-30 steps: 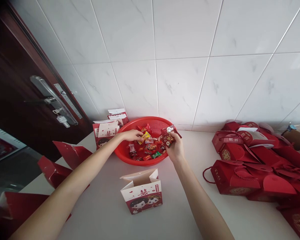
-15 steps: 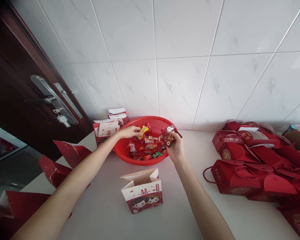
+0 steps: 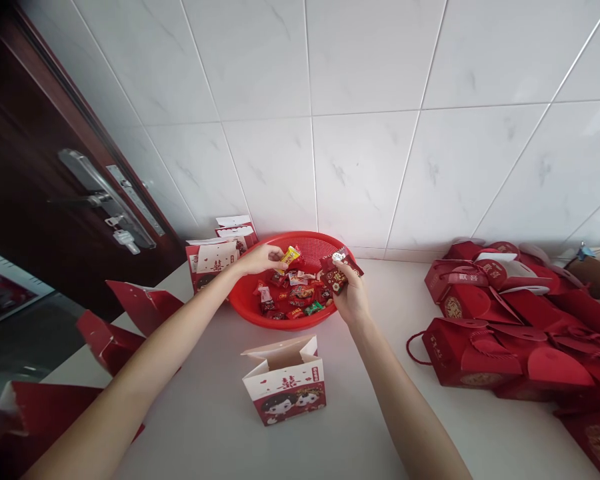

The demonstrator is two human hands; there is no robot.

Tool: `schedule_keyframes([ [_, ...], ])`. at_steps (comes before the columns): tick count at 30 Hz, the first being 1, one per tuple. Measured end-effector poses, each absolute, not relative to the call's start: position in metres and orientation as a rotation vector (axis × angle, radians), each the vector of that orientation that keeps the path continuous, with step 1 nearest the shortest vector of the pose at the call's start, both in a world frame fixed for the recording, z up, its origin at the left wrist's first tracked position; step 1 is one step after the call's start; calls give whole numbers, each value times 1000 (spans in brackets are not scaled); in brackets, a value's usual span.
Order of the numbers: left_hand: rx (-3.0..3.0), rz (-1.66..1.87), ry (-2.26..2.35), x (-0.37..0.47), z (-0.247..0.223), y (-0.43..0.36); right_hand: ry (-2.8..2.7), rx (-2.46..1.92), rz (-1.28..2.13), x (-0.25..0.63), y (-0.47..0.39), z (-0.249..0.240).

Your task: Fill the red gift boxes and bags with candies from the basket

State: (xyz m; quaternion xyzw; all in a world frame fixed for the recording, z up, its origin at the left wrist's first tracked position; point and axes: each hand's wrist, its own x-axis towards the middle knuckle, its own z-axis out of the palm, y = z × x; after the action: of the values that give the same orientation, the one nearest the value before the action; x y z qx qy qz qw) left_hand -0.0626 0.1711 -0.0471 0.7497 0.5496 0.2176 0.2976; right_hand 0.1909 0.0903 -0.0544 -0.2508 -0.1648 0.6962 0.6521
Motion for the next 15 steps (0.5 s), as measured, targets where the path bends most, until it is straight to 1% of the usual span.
schedule_keyframes([
  [4,2013,586,1462,-55,-42,172,-395,-559,1595,191,90,-55],
  [10,1991,495,1373,-49,-41,170,-408,-580,1600,192,92,-57],
  [15,2030,572,1254,-22,-30,154,-504,-624,1651,191,91,-58],
])
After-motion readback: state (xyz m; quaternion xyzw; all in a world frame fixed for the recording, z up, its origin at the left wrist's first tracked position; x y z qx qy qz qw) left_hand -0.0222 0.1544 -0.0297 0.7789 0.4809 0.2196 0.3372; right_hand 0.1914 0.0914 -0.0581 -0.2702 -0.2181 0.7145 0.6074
